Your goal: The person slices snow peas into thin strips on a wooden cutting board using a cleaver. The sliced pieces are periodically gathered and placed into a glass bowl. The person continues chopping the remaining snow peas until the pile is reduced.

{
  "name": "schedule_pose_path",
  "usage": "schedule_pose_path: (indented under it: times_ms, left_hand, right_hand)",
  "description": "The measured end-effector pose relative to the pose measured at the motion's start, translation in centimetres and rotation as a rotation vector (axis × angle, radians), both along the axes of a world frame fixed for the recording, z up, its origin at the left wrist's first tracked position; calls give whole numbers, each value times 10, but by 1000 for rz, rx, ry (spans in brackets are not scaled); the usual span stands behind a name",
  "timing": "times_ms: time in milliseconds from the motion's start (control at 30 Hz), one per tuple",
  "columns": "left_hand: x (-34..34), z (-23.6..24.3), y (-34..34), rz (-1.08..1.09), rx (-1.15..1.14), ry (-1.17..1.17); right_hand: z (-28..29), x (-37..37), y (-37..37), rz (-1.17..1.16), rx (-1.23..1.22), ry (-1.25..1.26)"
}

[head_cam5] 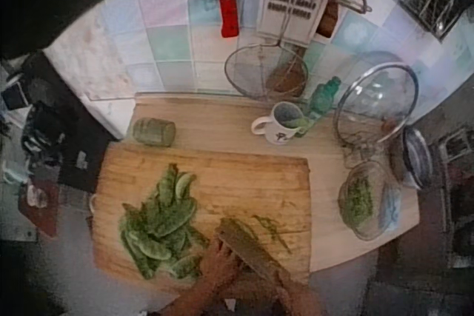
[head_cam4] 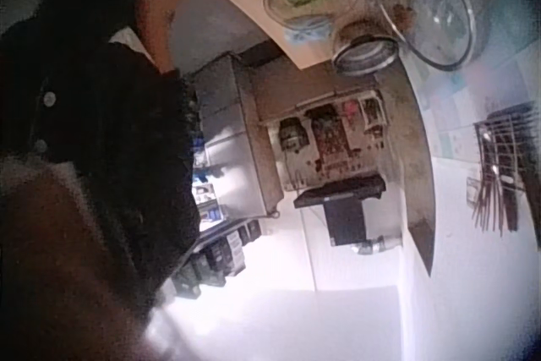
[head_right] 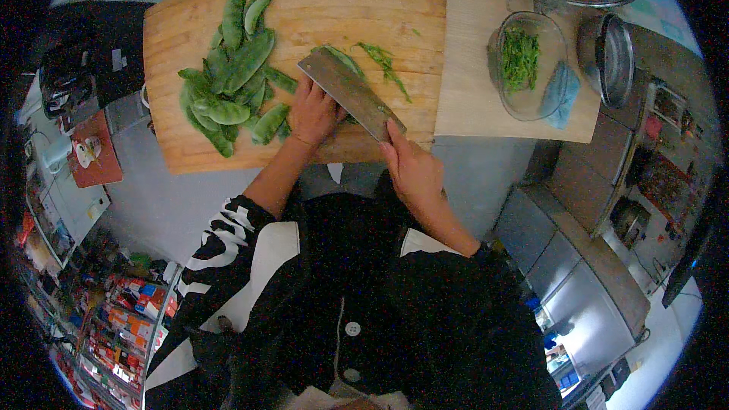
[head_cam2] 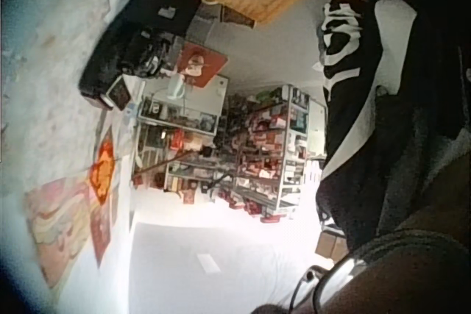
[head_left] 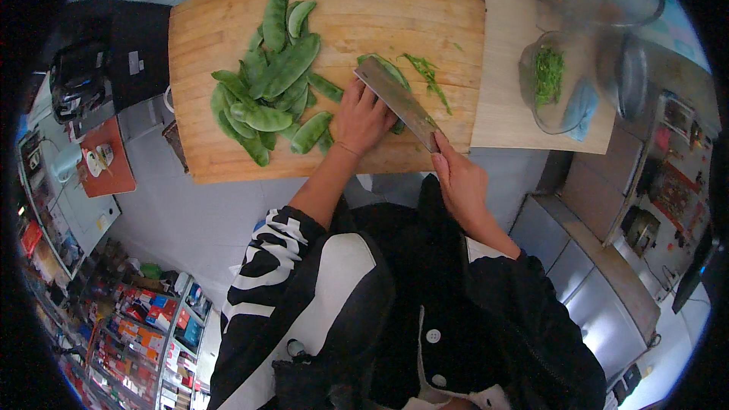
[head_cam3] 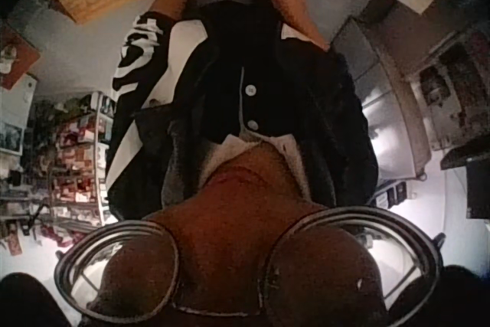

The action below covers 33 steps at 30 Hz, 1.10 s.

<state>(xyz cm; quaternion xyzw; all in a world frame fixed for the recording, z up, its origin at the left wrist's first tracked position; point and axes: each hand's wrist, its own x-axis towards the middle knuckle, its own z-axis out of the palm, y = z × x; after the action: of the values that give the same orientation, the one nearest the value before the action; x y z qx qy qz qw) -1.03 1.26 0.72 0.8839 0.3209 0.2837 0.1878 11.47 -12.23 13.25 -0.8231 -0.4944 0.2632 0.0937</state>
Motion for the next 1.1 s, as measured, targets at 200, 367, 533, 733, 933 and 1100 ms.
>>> schedule_pose_path:
  times_ms: [200,367,533,733,933,1100]
  left_hand:
    - [-1,-9,1,-43,-13,83]
    - [3,-8,-4,0,-73,126]
    - [6,2,-5,76,-47,95]
    - [11,10,-1,126,-95,54]
    - [10,11,5,20,-138,37]
    - [12,3,4,58,-95,88]
  right_hand:
    - [-4,8,7,124,-50,-135]
    - [-6,15,17,184,-39,-166]
    - [-23,16,35,186,-22,-125]
    - [-48,18,52,77,-69,42]
    - [-36,38,46,-225,-48,390]
    - [-11,27,28,63,-88,49]
